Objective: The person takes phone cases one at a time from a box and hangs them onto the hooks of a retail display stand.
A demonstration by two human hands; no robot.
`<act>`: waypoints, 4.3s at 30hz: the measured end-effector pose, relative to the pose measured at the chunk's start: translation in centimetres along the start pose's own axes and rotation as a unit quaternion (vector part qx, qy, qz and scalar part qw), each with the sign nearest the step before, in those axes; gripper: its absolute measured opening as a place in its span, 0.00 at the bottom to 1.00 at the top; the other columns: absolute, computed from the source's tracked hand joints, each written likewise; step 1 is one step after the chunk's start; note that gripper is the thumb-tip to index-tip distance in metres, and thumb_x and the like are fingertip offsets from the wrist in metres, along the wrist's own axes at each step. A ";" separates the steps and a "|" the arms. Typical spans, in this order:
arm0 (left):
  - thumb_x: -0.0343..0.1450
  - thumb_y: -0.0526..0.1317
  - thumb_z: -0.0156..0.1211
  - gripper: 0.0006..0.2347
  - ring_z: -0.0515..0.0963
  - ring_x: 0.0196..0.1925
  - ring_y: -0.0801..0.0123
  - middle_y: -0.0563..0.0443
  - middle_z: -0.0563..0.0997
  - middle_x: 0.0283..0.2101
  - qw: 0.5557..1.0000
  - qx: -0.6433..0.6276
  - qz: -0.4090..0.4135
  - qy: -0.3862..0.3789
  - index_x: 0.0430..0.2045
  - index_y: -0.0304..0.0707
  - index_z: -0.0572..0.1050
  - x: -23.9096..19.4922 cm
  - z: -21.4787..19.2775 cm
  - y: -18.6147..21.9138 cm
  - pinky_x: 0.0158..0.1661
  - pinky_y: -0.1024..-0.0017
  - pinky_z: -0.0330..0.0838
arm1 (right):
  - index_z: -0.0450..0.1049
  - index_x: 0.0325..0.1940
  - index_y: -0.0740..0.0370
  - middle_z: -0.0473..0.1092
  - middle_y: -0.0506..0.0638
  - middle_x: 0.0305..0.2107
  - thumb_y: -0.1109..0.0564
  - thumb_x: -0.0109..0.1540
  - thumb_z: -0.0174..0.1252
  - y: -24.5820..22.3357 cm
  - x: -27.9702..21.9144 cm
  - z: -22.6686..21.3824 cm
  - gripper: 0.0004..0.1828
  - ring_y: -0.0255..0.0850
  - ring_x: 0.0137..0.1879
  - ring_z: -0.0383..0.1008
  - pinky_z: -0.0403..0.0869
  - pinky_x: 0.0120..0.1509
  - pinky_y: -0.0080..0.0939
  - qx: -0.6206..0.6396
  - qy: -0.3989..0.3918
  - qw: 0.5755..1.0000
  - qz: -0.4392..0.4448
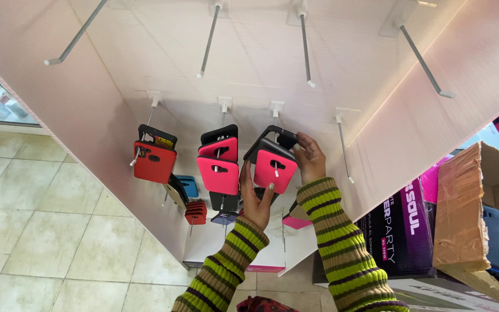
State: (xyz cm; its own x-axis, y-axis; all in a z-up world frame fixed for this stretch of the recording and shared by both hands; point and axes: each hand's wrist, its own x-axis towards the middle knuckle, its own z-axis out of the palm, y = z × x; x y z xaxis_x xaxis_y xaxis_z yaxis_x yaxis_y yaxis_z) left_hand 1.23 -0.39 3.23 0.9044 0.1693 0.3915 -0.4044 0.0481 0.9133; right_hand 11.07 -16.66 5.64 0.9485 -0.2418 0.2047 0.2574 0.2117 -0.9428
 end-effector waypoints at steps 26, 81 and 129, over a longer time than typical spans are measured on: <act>0.72 0.32 0.62 0.13 0.83 0.35 0.71 0.51 0.86 0.35 0.899 -0.092 -0.263 -0.339 0.50 0.42 0.77 -18.2 10.9 2.4 0.42 0.73 0.83 | 0.75 0.59 0.69 0.81 0.64 0.42 0.64 0.64 0.62 -10.2 -31.2 -24.1 0.19 0.50 0.42 0.84 0.84 0.52 0.45 -0.113 0.277 0.952 0.058; 0.73 0.47 0.61 0.28 0.55 0.78 0.31 0.31 0.57 0.78 0.951 0.018 -0.098 -0.294 0.70 0.36 0.68 -16.8 42.2 8.2 0.68 0.38 0.61 | 0.62 0.76 0.64 0.74 0.61 0.55 0.72 0.65 0.56 -18.7 -19.7 -45.3 0.34 0.37 0.44 0.79 0.85 0.50 0.47 -0.018 0.359 0.931 -0.060; 0.75 0.46 0.57 0.23 0.80 0.63 0.57 0.38 0.79 0.63 0.870 -0.370 -0.278 -0.169 0.62 0.30 0.73 -15.1 36.0 8.9 0.65 0.62 0.77 | 0.62 0.76 0.73 0.73 0.62 0.59 0.68 0.63 0.58 -16.5 -21.1 -43.9 0.35 0.56 0.55 0.77 0.85 0.47 0.56 0.101 0.267 0.955 -0.083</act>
State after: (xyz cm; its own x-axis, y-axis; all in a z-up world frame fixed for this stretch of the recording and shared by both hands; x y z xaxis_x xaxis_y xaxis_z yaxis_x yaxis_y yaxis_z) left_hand -11.17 -37.99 9.48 0.9255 -0.3768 0.0370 0.2455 0.6717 0.6990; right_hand -21.28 -56.62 5.38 0.6758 -0.7252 0.1320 0.4768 0.2936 -0.8285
